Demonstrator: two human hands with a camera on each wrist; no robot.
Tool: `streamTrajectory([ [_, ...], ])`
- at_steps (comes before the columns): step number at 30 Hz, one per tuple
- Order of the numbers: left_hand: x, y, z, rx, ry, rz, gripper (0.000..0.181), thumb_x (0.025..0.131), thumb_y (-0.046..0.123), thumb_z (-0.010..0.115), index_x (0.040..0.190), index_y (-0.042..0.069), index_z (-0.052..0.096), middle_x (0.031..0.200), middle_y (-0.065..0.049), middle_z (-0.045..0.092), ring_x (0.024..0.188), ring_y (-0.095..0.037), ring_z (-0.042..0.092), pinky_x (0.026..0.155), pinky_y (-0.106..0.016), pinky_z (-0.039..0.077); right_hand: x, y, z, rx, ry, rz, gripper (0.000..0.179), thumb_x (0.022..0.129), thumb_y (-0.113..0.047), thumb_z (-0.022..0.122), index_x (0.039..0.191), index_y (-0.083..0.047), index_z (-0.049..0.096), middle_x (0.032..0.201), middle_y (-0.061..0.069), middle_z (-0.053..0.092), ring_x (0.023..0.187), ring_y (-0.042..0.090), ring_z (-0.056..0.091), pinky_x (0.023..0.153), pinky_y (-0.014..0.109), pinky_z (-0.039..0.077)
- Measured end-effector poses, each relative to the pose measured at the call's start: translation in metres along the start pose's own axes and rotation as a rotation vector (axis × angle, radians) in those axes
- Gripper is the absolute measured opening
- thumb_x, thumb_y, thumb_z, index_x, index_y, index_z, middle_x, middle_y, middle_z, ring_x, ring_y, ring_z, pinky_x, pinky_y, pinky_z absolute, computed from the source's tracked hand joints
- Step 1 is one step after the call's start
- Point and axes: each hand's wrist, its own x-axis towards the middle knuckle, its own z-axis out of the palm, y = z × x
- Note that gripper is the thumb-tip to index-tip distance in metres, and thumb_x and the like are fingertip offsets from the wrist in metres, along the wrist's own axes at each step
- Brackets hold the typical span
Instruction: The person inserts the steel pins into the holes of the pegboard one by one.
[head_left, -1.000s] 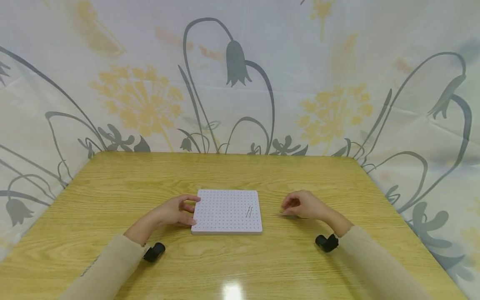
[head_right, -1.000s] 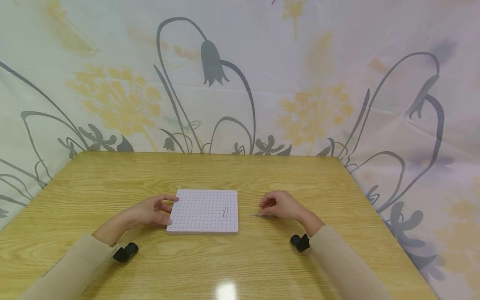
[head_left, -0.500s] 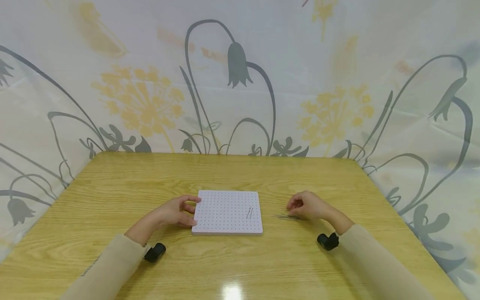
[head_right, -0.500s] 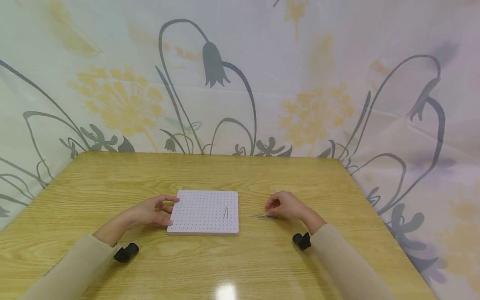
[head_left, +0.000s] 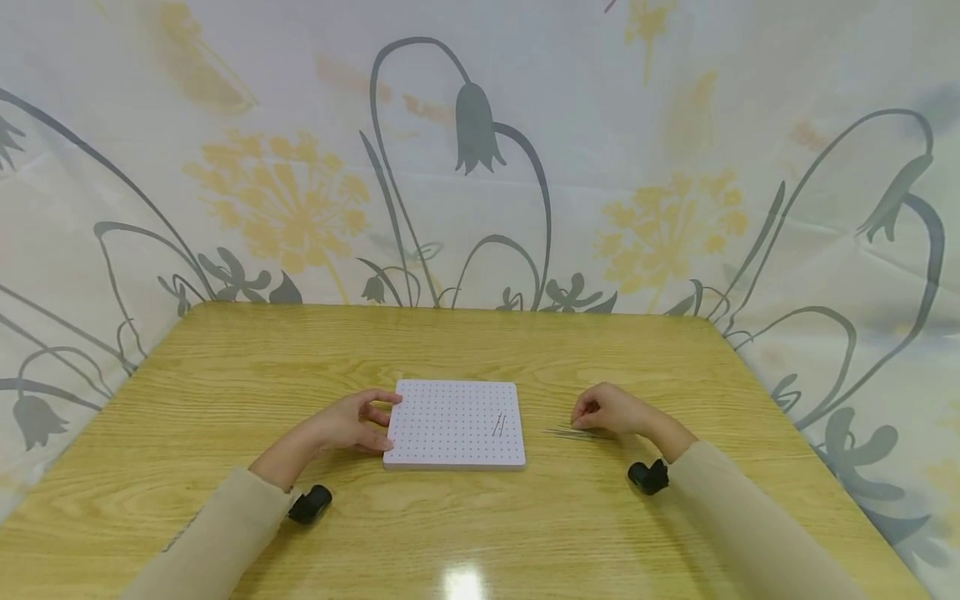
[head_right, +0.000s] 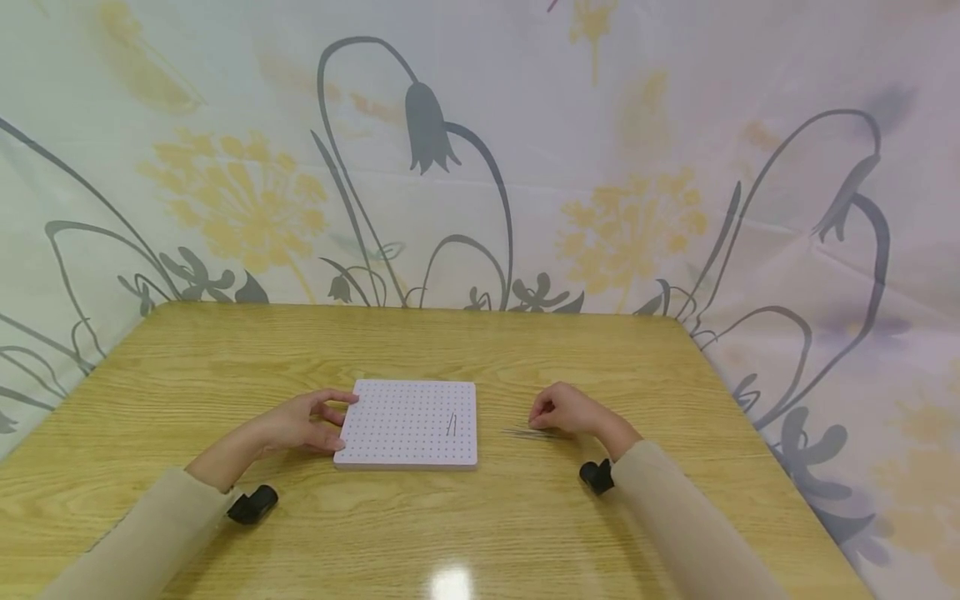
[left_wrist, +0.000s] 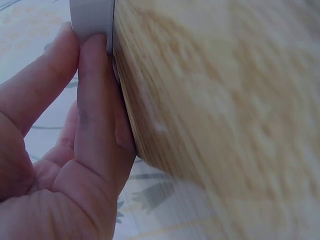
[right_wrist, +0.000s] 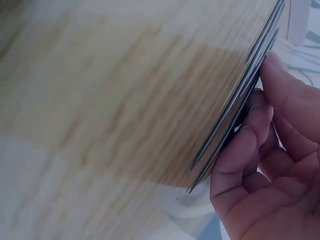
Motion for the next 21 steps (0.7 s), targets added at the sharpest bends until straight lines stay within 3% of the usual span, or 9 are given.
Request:
streamTrajectory([
  [7,-0.0011,0.0014,0.0003,0.005,-0.010,0.011,0.069,0.077,-0.002,0.073,0.137,-0.001,0.039,0.111,-0.020,0.047,0.091,-0.024,0.053,0.072,-0.035,0.052,-0.0003,-0.0056,-0.0007,-0.078,-0.040,-0.006,0.009,0.092,-0.006,0.058,0.085,-0.002,0.062,0.078,-0.002,0.057,0.065,0.009,0.044,0.061,0.025,0.040],
  [21,0.0001,0.0000,-0.0004,0.001,0.003,0.001,0.068,0.077,-0.002,0.074,0.136,0.000,0.041,0.111,-0.019,0.048,0.090,-0.024,0.054,0.072,-0.034,0.052,-0.0059,-0.0086,-0.0029,-0.023,-0.055,-0.023,0.013,0.096,-0.004,0.049,0.091,0.003,0.058,0.082,0.005,0.056,0.068,0.011,0.043,0.063,0.026,0.037],
])
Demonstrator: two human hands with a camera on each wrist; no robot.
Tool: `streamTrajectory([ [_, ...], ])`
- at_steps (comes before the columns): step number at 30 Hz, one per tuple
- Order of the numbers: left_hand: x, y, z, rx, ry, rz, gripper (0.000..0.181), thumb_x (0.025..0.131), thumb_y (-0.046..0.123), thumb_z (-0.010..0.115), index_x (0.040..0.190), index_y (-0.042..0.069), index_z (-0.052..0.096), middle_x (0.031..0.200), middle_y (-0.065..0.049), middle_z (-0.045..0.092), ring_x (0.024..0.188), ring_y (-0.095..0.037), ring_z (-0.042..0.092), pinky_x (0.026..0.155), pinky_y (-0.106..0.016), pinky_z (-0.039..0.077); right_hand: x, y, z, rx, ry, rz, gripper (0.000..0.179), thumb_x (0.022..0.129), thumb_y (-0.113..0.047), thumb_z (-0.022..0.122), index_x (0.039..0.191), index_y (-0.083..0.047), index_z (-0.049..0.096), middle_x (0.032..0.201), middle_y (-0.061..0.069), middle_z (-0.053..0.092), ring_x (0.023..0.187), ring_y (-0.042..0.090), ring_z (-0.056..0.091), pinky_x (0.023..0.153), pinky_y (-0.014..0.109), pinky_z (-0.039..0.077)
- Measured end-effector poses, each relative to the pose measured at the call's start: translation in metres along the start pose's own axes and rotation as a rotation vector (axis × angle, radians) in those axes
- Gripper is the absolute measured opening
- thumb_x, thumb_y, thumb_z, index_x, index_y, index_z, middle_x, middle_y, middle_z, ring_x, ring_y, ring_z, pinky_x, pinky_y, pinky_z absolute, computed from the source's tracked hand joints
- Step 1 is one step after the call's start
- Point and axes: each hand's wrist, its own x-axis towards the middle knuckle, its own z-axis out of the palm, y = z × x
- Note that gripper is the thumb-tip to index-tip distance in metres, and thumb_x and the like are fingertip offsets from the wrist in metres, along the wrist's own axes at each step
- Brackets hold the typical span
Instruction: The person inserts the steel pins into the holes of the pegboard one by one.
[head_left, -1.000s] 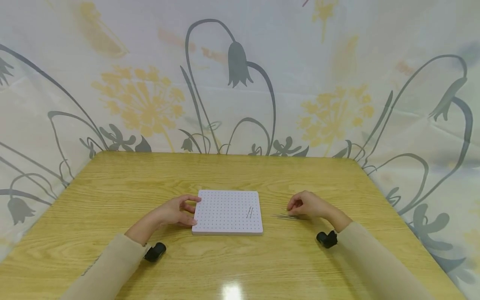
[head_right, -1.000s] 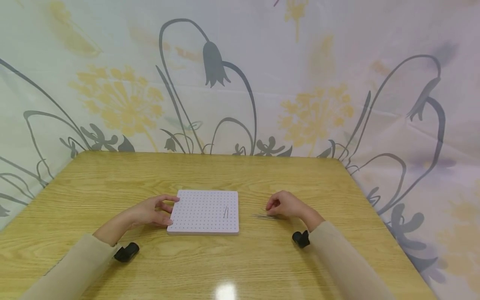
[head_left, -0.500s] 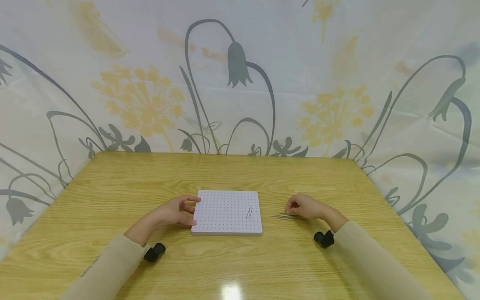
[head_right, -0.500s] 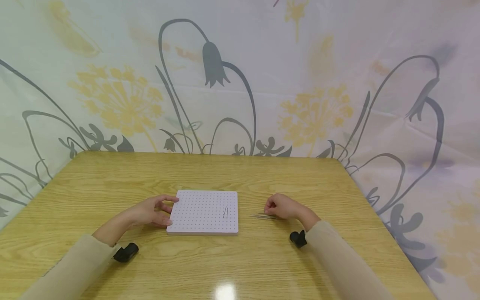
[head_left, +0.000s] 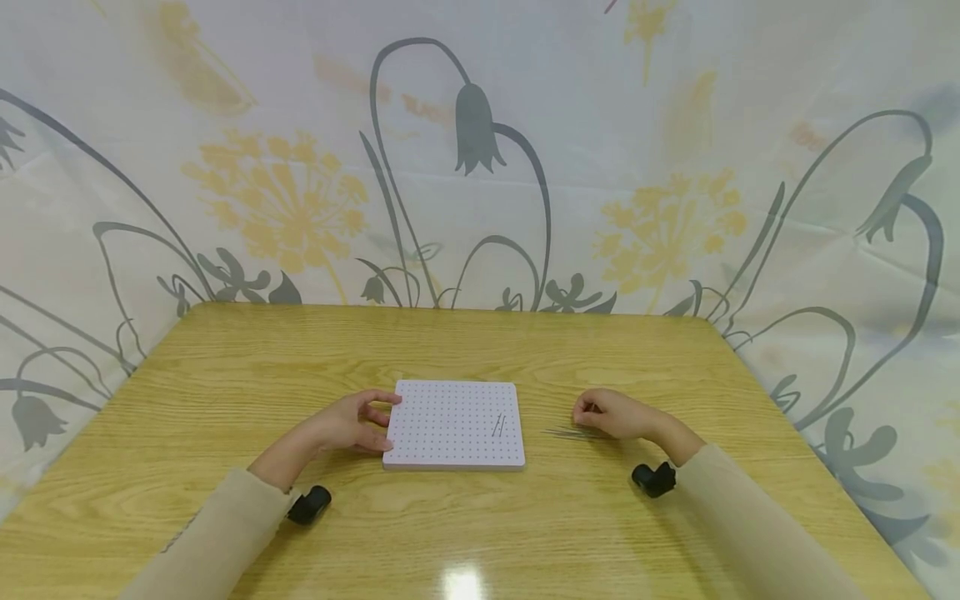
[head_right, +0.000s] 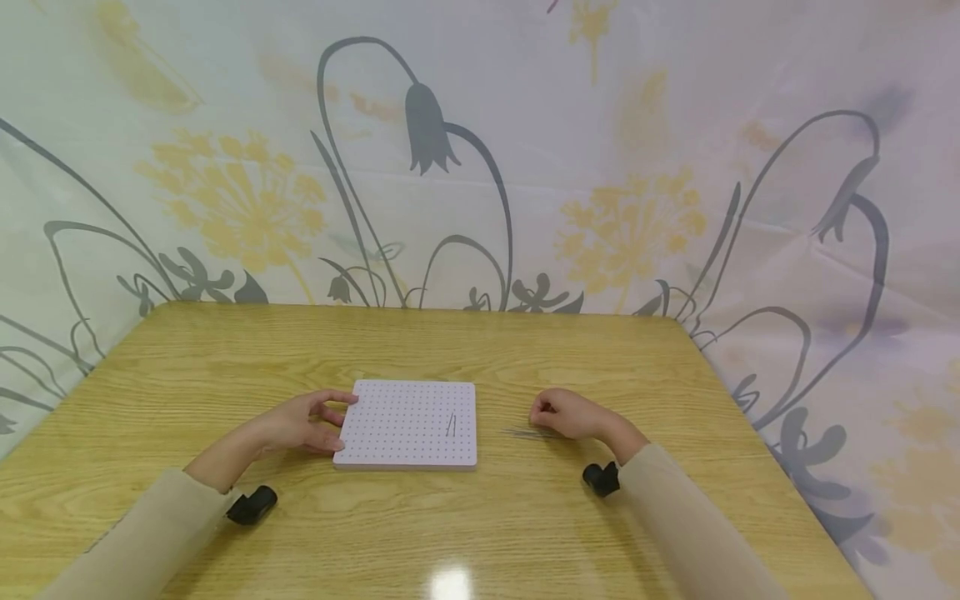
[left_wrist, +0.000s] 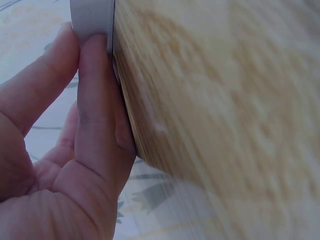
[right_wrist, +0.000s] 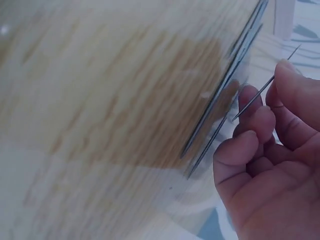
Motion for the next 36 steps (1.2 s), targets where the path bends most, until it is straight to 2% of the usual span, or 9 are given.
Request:
streamTrajectory([
  [6,0.000,0.000,0.000,0.006,0.002,-0.002,0.068,0.077,-0.001,0.074,0.136,0.001,0.041,0.111,-0.018,0.048,0.091,-0.023,0.053,0.072,-0.034,0.052,-0.002,-0.004,0.000,0.019,0.020,0.006,0.012,0.097,-0.005,0.047,0.092,0.002,0.055,0.083,0.007,0.053,0.067,0.013,0.042,0.061,0.027,0.036],
  [11,0.000,0.001,0.001,0.001,-0.004,-0.001,0.068,0.077,-0.001,0.074,0.137,0.000,0.040,0.110,-0.019,0.047,0.088,-0.023,0.054,0.072,-0.034,0.052,-0.001,-0.003,0.003,0.072,0.054,0.009,0.013,0.099,-0.008,0.045,0.092,0.002,0.051,0.077,0.006,0.049,0.066,0.015,0.042,0.059,0.027,0.037],
  [14,-0.001,0.001,0.001,0.003,-0.011,0.007,0.068,0.077,-0.002,0.073,0.137,-0.001,0.039,0.111,-0.020,0.047,0.090,-0.023,0.053,0.072,-0.034,0.052,0.001,-0.003,0.005,0.090,0.089,-0.016,0.011,0.097,-0.006,0.048,0.093,0.004,0.052,0.075,0.007,0.051,0.065,0.015,0.046,0.059,0.026,0.041],
  [18,-0.001,0.002,0.002,0.000,-0.009,0.008,0.068,0.077,-0.003,0.073,0.136,-0.001,0.040,0.110,-0.019,0.047,0.091,-0.024,0.053,0.072,-0.034,0.052,0.002,-0.004,0.005,0.125,0.137,-0.040,0.011,0.094,-0.003,0.054,0.097,0.008,0.057,0.082,0.012,0.059,0.070,0.021,0.056,0.063,0.028,0.049],
  [23,-0.001,0.002,0.003,-0.015,-0.003,0.002,0.068,0.077,-0.005,0.072,0.136,-0.002,0.040,0.110,-0.020,0.047,0.089,-0.024,0.053,0.073,-0.035,0.052,0.005,-0.007,0.007,0.177,0.160,-0.050,0.012,0.092,-0.003,0.058,0.097,0.008,0.061,0.086,0.016,0.063,0.075,0.028,0.061,0.066,0.033,0.053],
  [29,0.001,-0.001,0.002,-0.033,0.008,-0.014,0.068,0.076,-0.006,0.073,0.136,-0.001,0.041,0.109,-0.020,0.047,0.087,-0.023,0.054,0.073,-0.035,0.053,0.010,-0.011,0.012,0.281,0.179,-0.065,0.007,0.091,-0.002,0.058,0.092,0.005,0.055,0.085,0.020,0.063,0.079,0.031,0.063,0.069,0.034,0.054],
  [36,0.001,0.000,0.001,-0.027,0.009,-0.014,0.068,0.076,-0.005,0.073,0.136,-0.001,0.041,0.110,-0.020,0.047,0.089,-0.024,0.054,0.073,-0.035,0.052,0.014,-0.021,0.015,0.437,0.136,-0.079,0.011,0.093,-0.001,0.055,0.093,0.008,0.050,0.091,0.025,0.063,0.090,0.041,0.061,0.078,0.039,0.052],
])
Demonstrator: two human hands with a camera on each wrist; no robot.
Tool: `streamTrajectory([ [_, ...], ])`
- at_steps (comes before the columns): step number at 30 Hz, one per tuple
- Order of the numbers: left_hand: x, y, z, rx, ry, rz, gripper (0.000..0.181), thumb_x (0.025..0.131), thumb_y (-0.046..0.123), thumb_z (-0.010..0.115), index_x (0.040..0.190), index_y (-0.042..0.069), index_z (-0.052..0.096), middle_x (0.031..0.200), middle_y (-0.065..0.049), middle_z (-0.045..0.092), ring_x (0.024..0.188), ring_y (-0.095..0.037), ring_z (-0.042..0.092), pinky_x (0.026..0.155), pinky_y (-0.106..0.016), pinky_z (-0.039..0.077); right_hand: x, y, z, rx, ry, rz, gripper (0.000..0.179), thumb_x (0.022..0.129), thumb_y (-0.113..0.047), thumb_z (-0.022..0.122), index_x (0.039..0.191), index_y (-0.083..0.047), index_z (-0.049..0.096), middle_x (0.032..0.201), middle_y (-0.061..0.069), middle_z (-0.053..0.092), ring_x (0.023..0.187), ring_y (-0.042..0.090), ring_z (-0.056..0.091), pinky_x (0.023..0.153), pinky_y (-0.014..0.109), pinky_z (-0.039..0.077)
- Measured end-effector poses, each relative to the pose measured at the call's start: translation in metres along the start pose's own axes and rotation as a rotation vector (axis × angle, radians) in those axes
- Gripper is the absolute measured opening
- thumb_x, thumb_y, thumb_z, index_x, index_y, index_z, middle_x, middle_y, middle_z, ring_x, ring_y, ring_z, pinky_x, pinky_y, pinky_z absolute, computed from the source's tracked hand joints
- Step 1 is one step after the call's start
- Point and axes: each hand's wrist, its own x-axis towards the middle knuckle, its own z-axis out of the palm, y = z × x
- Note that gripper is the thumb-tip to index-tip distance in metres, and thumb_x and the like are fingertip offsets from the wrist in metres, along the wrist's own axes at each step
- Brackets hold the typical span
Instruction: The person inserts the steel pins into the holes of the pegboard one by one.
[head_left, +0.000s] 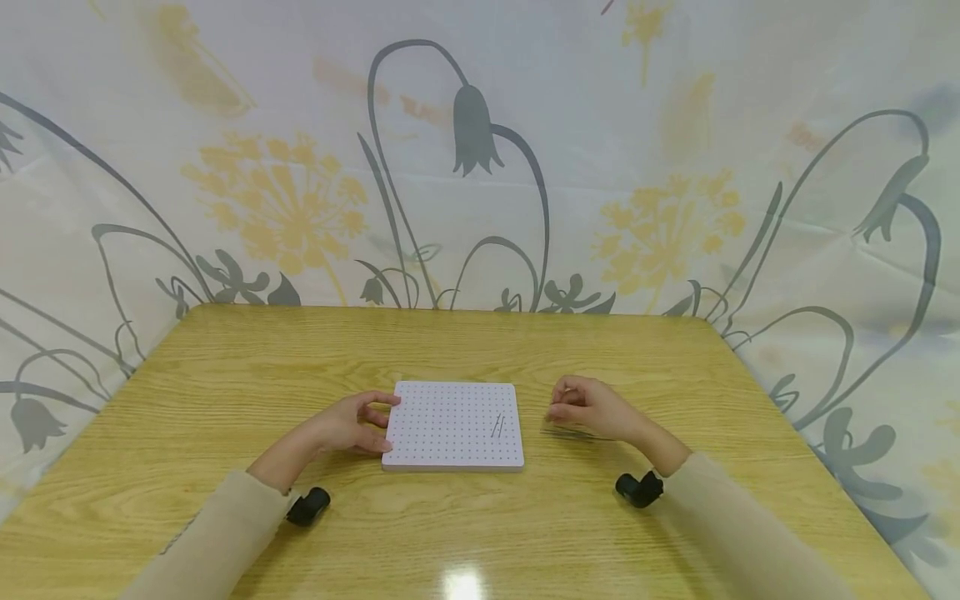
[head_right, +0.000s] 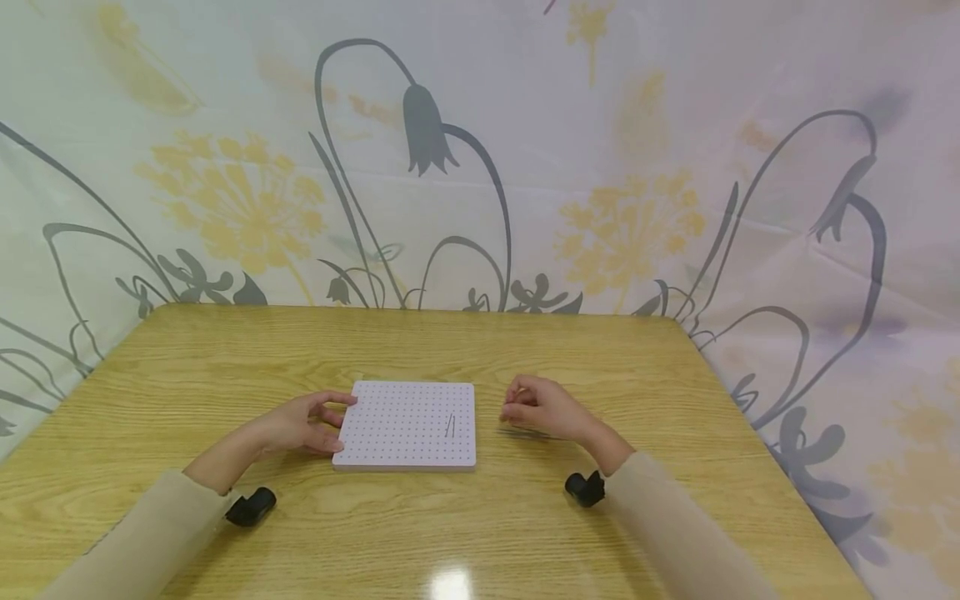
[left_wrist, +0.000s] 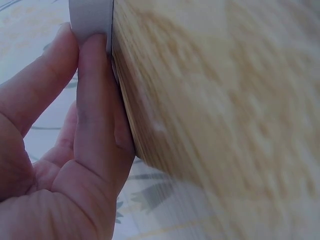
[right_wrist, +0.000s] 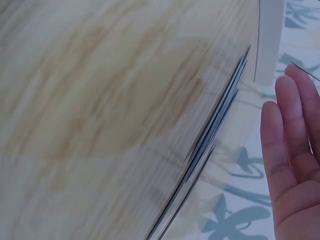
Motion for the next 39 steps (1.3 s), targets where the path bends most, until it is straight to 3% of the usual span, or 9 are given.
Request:
streamTrajectory([
  [8,-0.002,0.002,0.000,0.002,-0.004,0.009,0.067,0.076,-0.005,0.073,0.136,-0.001,0.041,0.110,-0.020,0.047,0.089,-0.023,0.054,0.073,-0.035,0.052,0.006,-0.001,0.008,-0.025,-0.037,-0.045,0.010,0.093,-0.003,0.055,0.093,0.006,0.051,0.093,0.025,0.064,0.092,0.037,0.062,0.078,0.040,0.052],
  [24,-0.002,0.001,0.001,0.001,-0.012,0.014,0.068,0.077,-0.005,0.072,0.136,-0.001,0.040,0.110,-0.020,0.046,0.088,-0.023,0.054,0.073,-0.035,0.052,0.016,-0.003,0.025,-0.026,-0.032,-0.079,0.009,0.090,-0.003,0.060,0.091,0.003,0.053,0.090,0.021,0.064,0.089,0.038,0.063,0.075,0.041,0.052],
  [29,-0.002,0.000,0.001,0.002,-0.009,0.010,0.068,0.077,-0.005,0.072,0.137,-0.001,0.039,0.110,-0.020,0.047,0.086,-0.022,0.055,0.073,-0.035,0.052,0.020,-0.004,0.030,-0.081,-0.027,-0.101,0.009,0.088,-0.006,0.064,0.088,-0.001,0.057,0.085,0.010,0.063,0.083,0.029,0.064,0.068,0.035,0.053],
  [39,-0.001,0.000,-0.001,0.009,-0.012,0.008,0.068,0.077,-0.004,0.072,0.137,-0.001,0.039,0.109,-0.019,0.047,0.085,-0.022,0.054,0.072,-0.034,0.052,0.025,-0.006,0.038,-0.159,-0.018,-0.096,0.008,0.087,-0.010,0.066,0.086,-0.005,0.060,0.084,0.003,0.063,0.076,0.015,0.061,0.064,0.025,0.048],
])
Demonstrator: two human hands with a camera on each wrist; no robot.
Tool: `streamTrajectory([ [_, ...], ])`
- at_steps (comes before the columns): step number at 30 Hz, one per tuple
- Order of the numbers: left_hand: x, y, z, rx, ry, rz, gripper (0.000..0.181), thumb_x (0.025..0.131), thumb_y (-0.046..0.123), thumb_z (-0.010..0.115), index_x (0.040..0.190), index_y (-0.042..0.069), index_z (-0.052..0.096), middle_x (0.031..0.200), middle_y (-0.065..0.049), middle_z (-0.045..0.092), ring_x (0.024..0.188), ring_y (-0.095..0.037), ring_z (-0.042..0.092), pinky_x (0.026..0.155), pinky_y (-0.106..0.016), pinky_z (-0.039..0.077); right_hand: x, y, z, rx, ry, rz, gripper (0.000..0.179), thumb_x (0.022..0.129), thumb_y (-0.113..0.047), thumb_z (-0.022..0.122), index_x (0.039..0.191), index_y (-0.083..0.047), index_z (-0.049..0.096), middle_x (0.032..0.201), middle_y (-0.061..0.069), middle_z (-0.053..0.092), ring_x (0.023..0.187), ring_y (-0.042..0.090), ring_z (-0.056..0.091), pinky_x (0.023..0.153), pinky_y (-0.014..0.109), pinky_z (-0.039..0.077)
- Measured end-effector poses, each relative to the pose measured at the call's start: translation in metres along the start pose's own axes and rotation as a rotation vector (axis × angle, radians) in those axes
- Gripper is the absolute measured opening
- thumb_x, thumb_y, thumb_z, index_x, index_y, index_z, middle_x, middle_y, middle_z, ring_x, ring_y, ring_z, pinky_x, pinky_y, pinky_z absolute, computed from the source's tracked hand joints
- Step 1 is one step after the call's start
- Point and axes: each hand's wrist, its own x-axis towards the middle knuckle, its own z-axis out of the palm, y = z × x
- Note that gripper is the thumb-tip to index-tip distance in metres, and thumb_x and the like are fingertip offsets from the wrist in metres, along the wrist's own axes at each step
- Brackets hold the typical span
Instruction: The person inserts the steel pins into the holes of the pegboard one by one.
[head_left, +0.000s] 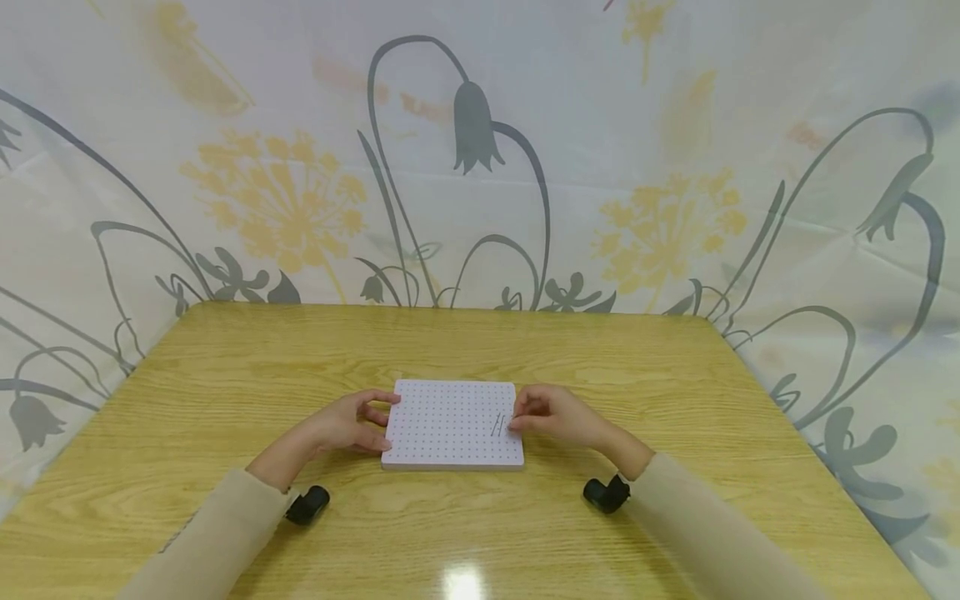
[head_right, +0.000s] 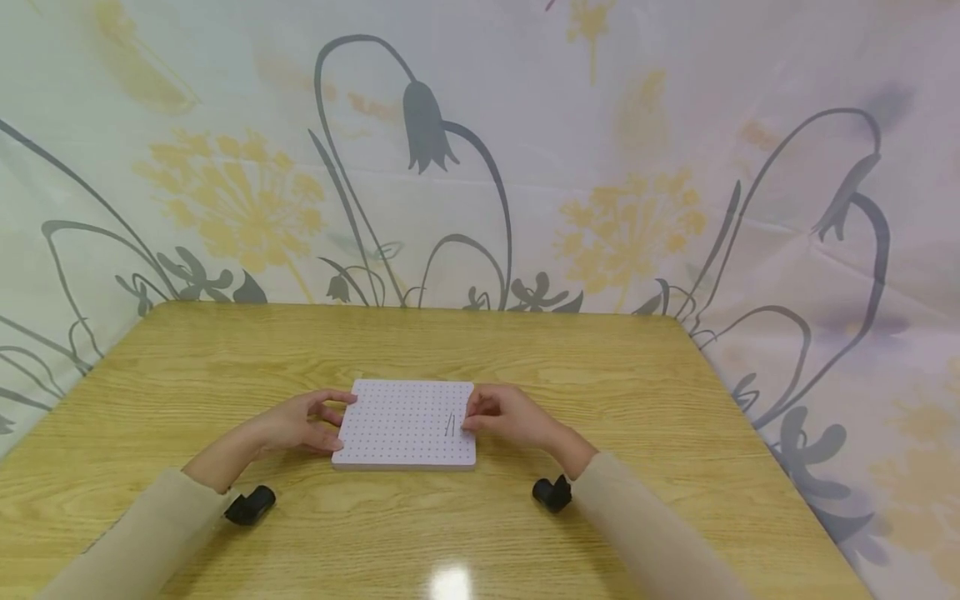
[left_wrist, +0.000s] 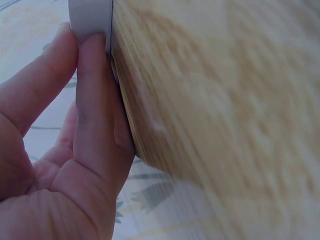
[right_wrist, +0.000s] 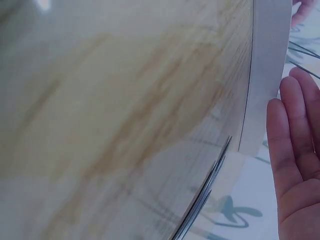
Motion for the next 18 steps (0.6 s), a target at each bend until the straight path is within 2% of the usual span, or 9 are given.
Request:
streamTrajectory([
  [8,0.0007,0.0003,0.0006,0.011,0.009,-0.011,0.068,0.077,-0.004,0.073,0.136,-0.001,0.040,0.109,-0.020,0.047,0.085,-0.022,0.055,0.072,-0.034,0.052,0.0034,-0.0004,0.0010,-0.013,-0.016,-0.003,0.007,0.086,-0.010,0.067,0.086,-0.006,0.061,0.083,0.001,0.065,0.073,0.013,0.060,0.064,0.025,0.047],
  [18,0.0010,-0.0004,-0.0001,-0.003,0.011,-0.009,0.068,0.077,-0.005,0.072,0.137,-0.001,0.040,0.110,-0.020,0.047,0.085,-0.022,0.055,0.072,-0.034,0.052,0.0056,-0.0031,0.0033,-0.027,-0.011,0.016,0.006,0.087,-0.004,0.065,0.087,-0.002,0.059,0.083,0.007,0.065,0.075,0.021,0.061,0.063,0.023,0.046],
])
